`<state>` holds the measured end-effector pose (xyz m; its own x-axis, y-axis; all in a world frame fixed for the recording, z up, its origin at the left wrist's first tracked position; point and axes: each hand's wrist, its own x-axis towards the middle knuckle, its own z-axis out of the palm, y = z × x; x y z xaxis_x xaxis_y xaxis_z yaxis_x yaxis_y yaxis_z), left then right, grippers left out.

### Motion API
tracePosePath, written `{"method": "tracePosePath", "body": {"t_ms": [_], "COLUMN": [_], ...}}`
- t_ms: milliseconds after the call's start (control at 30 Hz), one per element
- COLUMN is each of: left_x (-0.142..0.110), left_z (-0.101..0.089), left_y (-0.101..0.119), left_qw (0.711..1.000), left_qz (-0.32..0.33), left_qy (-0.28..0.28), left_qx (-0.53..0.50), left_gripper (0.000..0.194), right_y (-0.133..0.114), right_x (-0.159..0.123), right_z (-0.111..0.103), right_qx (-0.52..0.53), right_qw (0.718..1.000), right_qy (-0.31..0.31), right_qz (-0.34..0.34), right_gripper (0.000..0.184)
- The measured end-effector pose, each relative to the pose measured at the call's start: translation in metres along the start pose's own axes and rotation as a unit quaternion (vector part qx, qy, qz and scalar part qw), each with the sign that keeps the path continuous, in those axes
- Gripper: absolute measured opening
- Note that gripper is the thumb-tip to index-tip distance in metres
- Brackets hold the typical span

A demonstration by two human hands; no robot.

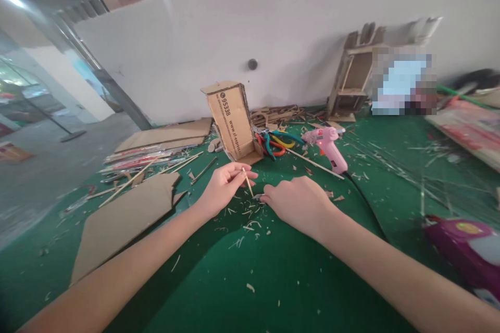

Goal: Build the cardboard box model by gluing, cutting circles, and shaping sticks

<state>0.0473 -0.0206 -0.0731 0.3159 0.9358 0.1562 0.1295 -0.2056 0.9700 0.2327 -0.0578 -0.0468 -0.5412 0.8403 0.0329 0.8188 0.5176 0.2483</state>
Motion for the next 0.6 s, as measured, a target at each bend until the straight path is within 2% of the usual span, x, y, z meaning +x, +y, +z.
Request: {"method": "tracePosePath", "body": {"t_ms": [133, 367, 600], "left_x": [0.001, 0.002, 0.004], "left_z": [0.0, 0.001, 0.0], "left_y": [0.0, 0.0, -0.007], "left_qw": [1.0, 1.0, 0.998], "left_qz": [-0.001, -0.007, 0.025], "left_qy": [-0.001, 0.003, 0.012], "left_qx": [0.002, 0.015, 0.054], "left_gripper": [0.018, 0.02, 0.027], "right_y": [0.0, 0.003, 0.003], "right_x": [-0.004, -0.006, -0.001], "right_z": [0.003, 0.011, 0.009], "right_qx": [-0.003, -0.006, 0.0], "right_qw": [1.0, 0.995, 0.996], "right_qy": [0.02, 0.099, 0.084], "right_qz": [0.006, 0.024, 0.013], "right_gripper": [0.039, 0.04, 0.035]}}
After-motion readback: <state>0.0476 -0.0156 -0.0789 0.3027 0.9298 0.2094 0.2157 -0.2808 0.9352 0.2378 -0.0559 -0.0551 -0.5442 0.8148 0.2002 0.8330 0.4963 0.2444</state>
